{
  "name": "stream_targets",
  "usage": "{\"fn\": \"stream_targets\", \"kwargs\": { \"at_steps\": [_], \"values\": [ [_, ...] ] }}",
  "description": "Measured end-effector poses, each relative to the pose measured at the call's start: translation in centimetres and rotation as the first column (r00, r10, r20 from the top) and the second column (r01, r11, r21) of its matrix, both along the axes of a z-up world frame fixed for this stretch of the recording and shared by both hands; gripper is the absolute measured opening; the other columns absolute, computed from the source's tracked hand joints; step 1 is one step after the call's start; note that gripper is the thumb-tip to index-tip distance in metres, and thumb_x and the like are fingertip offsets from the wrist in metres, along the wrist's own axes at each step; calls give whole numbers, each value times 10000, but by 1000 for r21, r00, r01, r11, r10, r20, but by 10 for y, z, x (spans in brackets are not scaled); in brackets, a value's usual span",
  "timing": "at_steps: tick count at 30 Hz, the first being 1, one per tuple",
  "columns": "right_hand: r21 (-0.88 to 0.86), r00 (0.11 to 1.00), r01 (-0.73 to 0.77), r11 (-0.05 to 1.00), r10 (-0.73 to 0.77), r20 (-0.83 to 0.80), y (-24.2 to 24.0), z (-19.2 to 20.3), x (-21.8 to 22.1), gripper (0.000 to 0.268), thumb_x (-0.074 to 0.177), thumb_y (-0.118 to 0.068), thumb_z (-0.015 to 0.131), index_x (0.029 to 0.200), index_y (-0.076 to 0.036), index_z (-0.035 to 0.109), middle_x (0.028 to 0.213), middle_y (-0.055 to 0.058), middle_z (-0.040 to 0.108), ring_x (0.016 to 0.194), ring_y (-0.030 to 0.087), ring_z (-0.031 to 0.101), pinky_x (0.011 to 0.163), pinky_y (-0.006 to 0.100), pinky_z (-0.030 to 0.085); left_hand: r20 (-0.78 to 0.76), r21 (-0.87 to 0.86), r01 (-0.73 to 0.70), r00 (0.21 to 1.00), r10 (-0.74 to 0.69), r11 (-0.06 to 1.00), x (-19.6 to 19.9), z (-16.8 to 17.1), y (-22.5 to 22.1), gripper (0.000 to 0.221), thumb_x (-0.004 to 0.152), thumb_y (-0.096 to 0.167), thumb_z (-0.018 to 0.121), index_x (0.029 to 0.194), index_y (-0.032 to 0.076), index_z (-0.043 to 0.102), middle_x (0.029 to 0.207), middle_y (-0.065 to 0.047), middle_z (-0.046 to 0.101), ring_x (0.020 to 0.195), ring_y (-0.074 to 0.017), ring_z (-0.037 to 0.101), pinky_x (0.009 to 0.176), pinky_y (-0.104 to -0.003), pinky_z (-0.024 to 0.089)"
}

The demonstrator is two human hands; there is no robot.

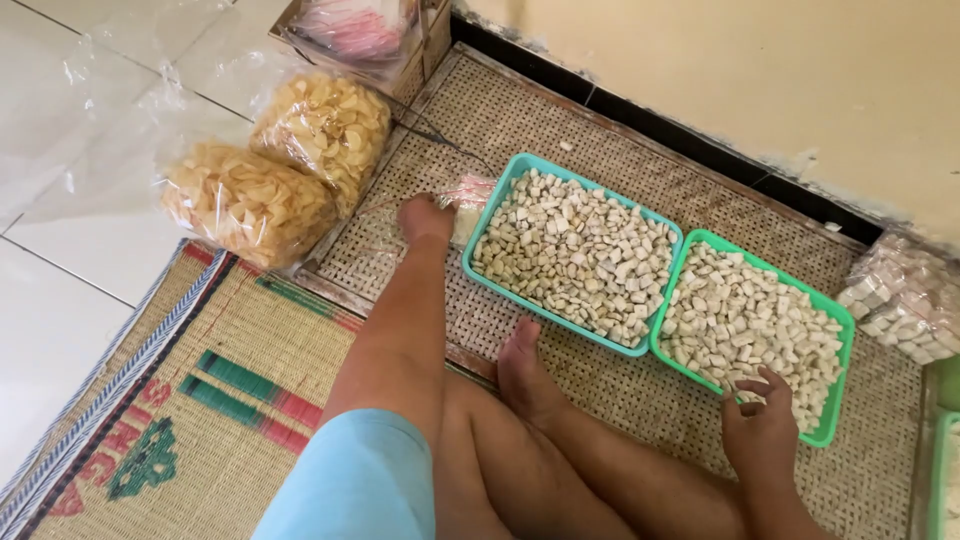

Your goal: The person sits on a mat and repeatedly picks small white food pieces from two trays, placing them into small plastic bags. They seal each bag and set it aside, continuing the process with new bags.

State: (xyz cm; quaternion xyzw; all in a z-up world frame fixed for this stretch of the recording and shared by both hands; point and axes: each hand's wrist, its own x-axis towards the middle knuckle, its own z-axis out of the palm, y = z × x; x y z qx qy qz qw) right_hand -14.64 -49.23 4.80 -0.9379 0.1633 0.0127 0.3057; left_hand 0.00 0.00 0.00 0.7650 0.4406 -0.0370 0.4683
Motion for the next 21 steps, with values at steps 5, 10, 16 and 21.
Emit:
{"fn": "stream_targets", "kwargs": {
  "at_steps": [5, 10, 16, 21],
  "values": [
    [-37, 1000, -24, 999, 25, 19, -6, -12, 5, 568, 951, -102, 685, 1475, -65, 469, 1163, 22, 679, 801, 260, 676, 670, 474, 509, 140, 31, -101, 986, 95, 994, 19, -50, 8, 146, 890, 156, 769, 1031, 161, 733, 1259, -104, 609, 1165, -284, 548, 889, -395, 567],
    [-10, 1000, -19, 1000, 19, 1, 2, -5, 5, 561, 960, -77, 674, 1477, -44, 460, 1186, 55, 682, 769, 276, 640, 623, 479, 508, 260, 35, -128, 959, 114, 991, 18, -63, 12, 177, 869, 73, 759, 754, 206, 734, 922, 12, 738, 810, -188, 687, 724, -370, 593],
    [64, 1000, 23, 998, -23, -14, 2, 0, 3, 536, 987, -131, 658, 1479, -68, 454, 1207, 46, 652, 777, 253, 618, 572, 472, 510, 190, 17, 311, 932, -308, 950, 9, -54, 24, 87, 997, 239, 591, 968, 173, 543, 935, -63, 635, 836, -215, 574, 714, -396, 463],
    [132, 1000, 27, 991, -25, -16, 6, 9, -1, 523, 989, -107, 645, 1473, -58, 455, 1202, 48, 650, 715, 228, 589, 521, 444, 501, 142, -126, 374, 924, -356, 919, -16, 4, 21, 203, 1006, 292, 634, 925, 150, 512, 953, -75, 625, 790, -204, 539, 715, -349, 407]
  ]
}}
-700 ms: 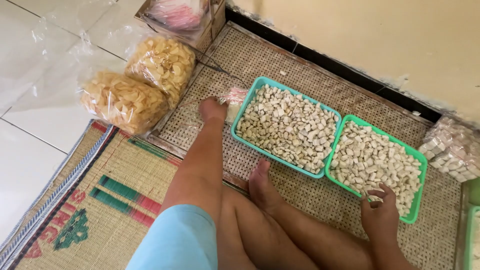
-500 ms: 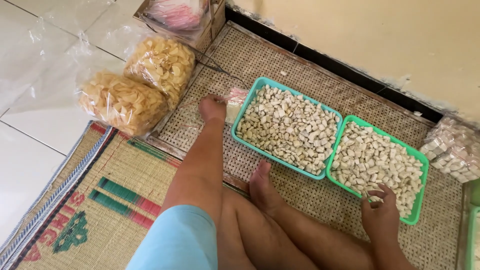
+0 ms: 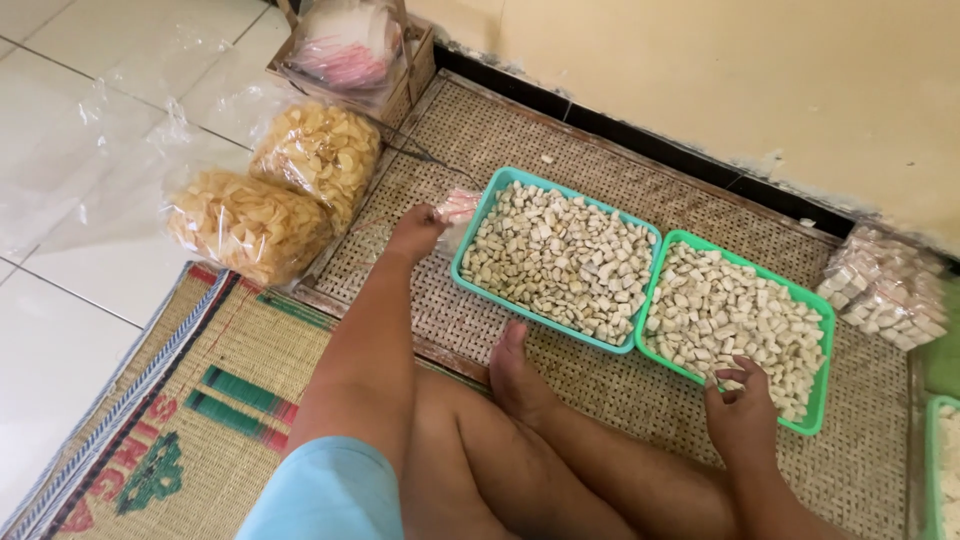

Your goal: The person sits on a mat and repeatedly picks small white food pieces from two trays, placing them into small plastic bags. They seal each bag and set it aside, continuing the process with new bags.

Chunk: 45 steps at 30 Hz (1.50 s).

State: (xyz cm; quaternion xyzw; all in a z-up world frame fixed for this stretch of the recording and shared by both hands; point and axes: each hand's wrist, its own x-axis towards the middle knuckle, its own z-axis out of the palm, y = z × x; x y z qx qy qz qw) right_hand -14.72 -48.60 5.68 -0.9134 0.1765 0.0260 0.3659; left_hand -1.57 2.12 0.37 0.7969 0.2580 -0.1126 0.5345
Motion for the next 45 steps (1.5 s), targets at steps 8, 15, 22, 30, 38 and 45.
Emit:
{"fn": "stream_targets", "kwargs": {
  "at_steps": [8, 15, 22, 30, 38, 45],
  "values": [
    [38, 995, -50, 998, 46, 90, -14, -15, 7, 410, 974, -121, 673, 1377, -74, 613, 1163, 117, 714, 851, 286, 659, 668, 456, 549, 332, -280, -179, 904, 270, 943, -4, 20, -20, 199, 924, 263, 744, 1032, 99, 713, 900, -69, 755, 833, -152, 721, 779, -295, 549],
    [567, 997, -70, 821, 44, 60, 41, 41, 10, 349, 997, -249, 673, 1304, -86, 697, 1152, 138, 719, 996, 239, 652, 784, 388, 560, 307, -468, 177, 951, -28, 866, -60, 105, -169, 225, 971, 153, 625, 1145, 18, 669, 1031, -223, 728, 952, -341, 746, 804, -502, 626],
    [672, 943, -328, 664, 192, 270, 40, -2, 25, 254, 1008, -229, 701, 1160, -33, 759, 968, 122, 735, 924, 185, 644, 798, 371, 536, 287, -556, 300, 944, -160, 775, -94, 94, -270, 274, 996, 219, 701, 1142, -13, 686, 939, -173, 731, 833, -230, 757, 681, -322, 641],
    [683, 970, -236, 692, 130, 204, 48, 29, 6, 169, 987, -149, 713, 1019, -2, 791, 829, 83, 701, 797, 144, 591, 801, 331, 510, 270, -553, 301, 947, -175, 777, -100, 81, -279, 340, 898, 238, 840, 1072, -43, 760, 869, -130, 719, 828, -141, 646, 679, -270, 579],
    [695, 983, -184, 695, 110, 149, 62, 44, 8, 167, 996, -143, 697, 996, -10, 797, 791, 50, 694, 758, 110, 582, 762, 285, 504, 271, -524, 292, 948, -168, 801, -93, 69, -275, 273, 920, 239, 823, 1027, -10, 788, 844, -113, 750, 797, -107, 630, 691, -264, 576],
    [672, 986, -168, 721, 132, 104, 60, 39, 9, 149, 969, -125, 708, 1030, -6, 774, 820, 74, 694, 739, 122, 579, 675, 267, 490, 186, -655, 190, 979, -88, 731, -92, 63, -277, 280, 898, 147, 829, 1022, -90, 746, 860, -195, 757, 790, -207, 742, 755, -339, 641]
  ]
}}
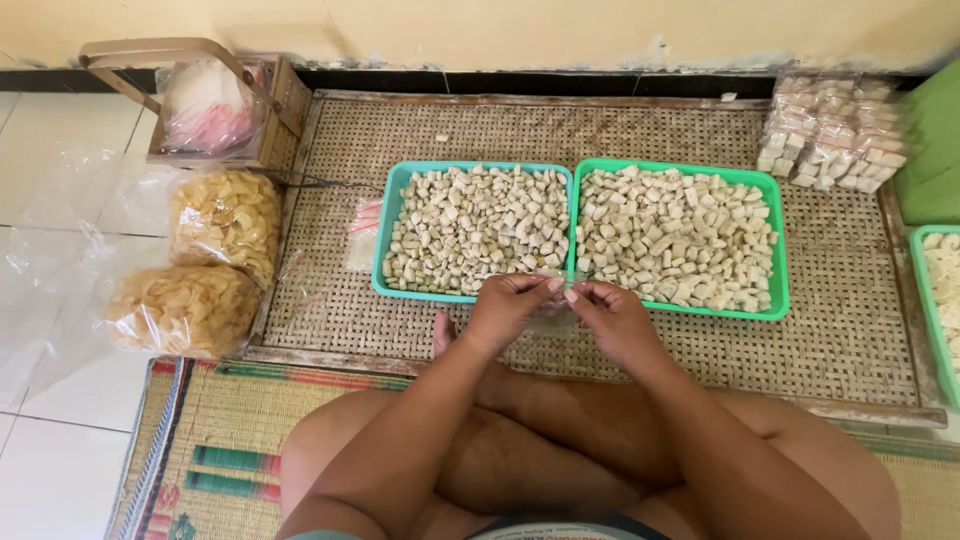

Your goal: The person sits on a mat and repeatedly picks small white food pieces from two trays, placing them into small plastic bags. They seal each bag and set it aside, continuing the process with new bags.

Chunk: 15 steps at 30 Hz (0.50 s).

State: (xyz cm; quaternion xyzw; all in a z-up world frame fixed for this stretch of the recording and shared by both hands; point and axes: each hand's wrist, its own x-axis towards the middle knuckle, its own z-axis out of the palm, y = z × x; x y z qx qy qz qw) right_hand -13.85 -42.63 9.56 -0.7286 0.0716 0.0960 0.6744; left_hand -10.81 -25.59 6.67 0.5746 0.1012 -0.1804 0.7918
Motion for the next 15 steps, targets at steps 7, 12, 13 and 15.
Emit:
{"fn": "stream_targets", "kwargs": {
  "at_steps": [7, 12, 13, 15],
  "values": [
    [-101, 993, 41, 994, -30, 110, -15, -4, 3, 285, 898, -42, 747, 1182, -40, 728, 993, 108, 714, 848, 158, 627, 704, 287, 513, 41, 76, -1, 999, -2, 997, 5, -9, 10, 269, 829, 61, 864, 1005, -109, 753, 837, -248, 753, 761, -256, 750, 720, -363, 643],
    [-302, 888, -63, 951, 192, 417, -19, -4, 5, 317, 868, 66, 680, 1156, -38, 763, 1095, 163, 679, 951, 292, 649, 792, 398, 539, 97, 277, 40, 993, -69, 960, 2, 3, 8, 243, 709, 106, 939, 888, 1, 812, 708, -131, 723, 687, -119, 653, 607, -309, 567],
    [-302, 889, -60, 952, 188, 417, -19, -7, 6, 317, 868, 66, 680, 1156, -38, 763, 1095, 163, 679, 951, 292, 649, 792, 398, 539, 97, 277, 43, 993, -73, 960, 3, -5, 8, 243, 709, 106, 939, 888, 1, 812, 708, -131, 723, 687, -119, 653, 607, -309, 567],
    [-445, 804, -103, 889, 338, 489, -20, -14, 6, 242, 833, 69, 690, 1041, -26, 770, 1032, 141, 691, 958, 326, 683, 832, 439, 556, 112, 400, 110, 979, -168, 910, 5, -19, 7, 242, 700, 163, 945, 868, 54, 810, 706, -87, 720, 672, -116, 652, 607, -276, 526]
  ]
}}
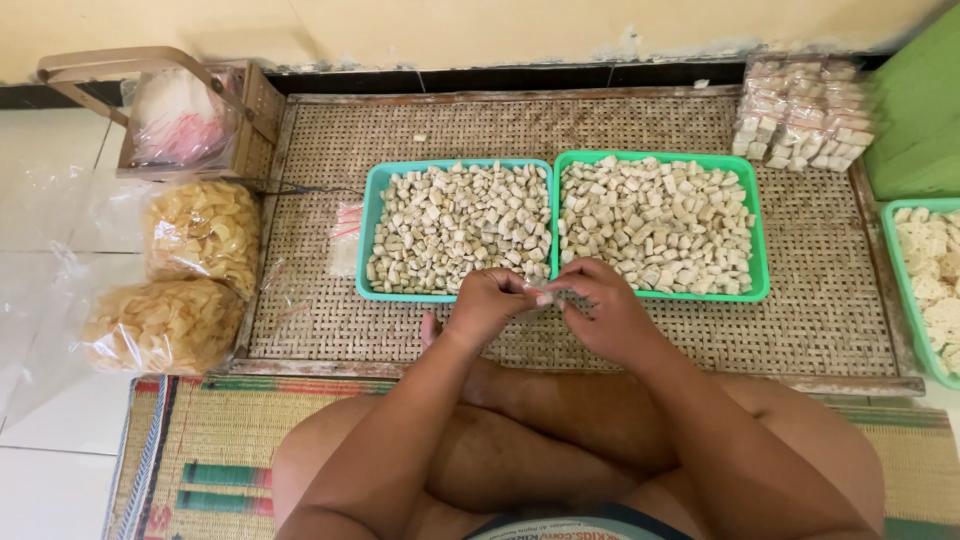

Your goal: The person sits on a mat and repeatedly picks small white food pieces from two trays, placing them into small plastic bags. They seal each bag and set it aside, continuing the process with new bags.

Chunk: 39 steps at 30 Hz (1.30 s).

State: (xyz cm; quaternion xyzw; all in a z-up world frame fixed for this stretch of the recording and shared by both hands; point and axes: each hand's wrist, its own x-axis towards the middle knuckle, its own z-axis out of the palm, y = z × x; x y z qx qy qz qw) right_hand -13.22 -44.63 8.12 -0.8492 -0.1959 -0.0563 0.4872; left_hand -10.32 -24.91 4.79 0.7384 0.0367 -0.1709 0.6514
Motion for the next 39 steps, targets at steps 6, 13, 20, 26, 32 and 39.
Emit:
{"fn": "stream_targets", "kwargs": {
  "at_steps": [6, 13, 20, 26, 32, 39],
  "values": [
    [33, 966, -29, 999, 37, -255, 8, 24, -8, 189, 864, 29, 643, 989, -37, 769, 909, 133, 739, 704, 249, 678, 630, 366, 536, 142, 102, 172, 972, -185, 980, -1, 22, 6, 187, 770, 117, 903, 921, 49, 818, 792, -143, 771, 778, -233, 746, 715, -336, 577],
    [71, 809, -8, 997, 48, -586, -2, 34, -7, 269, 844, 7, 613, 1025, -30, 807, 897, 148, 797, 564, 163, 569, 540, 332, 468, 242, 246, 312, 897, -370, 917, -3, 32, 11, 117, 877, 130, 807, 955, 43, 807, 922, -170, 797, 935, -363, 764, 832, -415, 586],
    [176, 725, -163, 971, 239, -646, -14, 19, 7, 336, 877, 10, 616, 1165, -47, 777, 985, 151, 819, 916, 227, 713, 854, 395, 542, 132, 203, 362, 910, -392, 910, 2, 34, 18, 136, 912, 132, 779, 1010, 41, 802, 820, -149, 780, 702, -198, 731, 728, -349, 578],
    [184, 635, -261, 948, 312, -707, -16, 33, 6, 454, 903, -13, 642, 1356, -30, 673, 1052, 191, 825, 981, 280, 746, 884, 407, 524, 196, 262, 364, 887, -419, 894, 3, 34, 20, 150, 866, 210, 826, 946, 84, 816, 794, -148, 778, 778, -271, 744, 725, -388, 570],
    [286, 554, -253, 924, 380, -741, -24, 29, 11, 611, 900, 24, 656, 1495, -32, 531, 1076, 201, 818, 773, 200, 711, 706, 292, 487, 184, 279, 292, 919, -349, 915, 11, 7, 30, 171, 815, 270, 873, 881, 124, 814, 568, -51, 617, 574, -144, 544, 561, -286, 442],
    [286, 589, -137, 948, 310, -746, -26, 31, 12, 628, 908, 55, 644, 1514, -20, 497, 1082, 222, 807, 932, 287, 772, 762, 331, 520, 318, 526, 44, 916, -244, 850, 12, 21, 50, 272, 874, 142, 806, 1129, 57, 766, 767, -111, 707, 746, -273, 719, 693, -347, 574]
  ]
}}
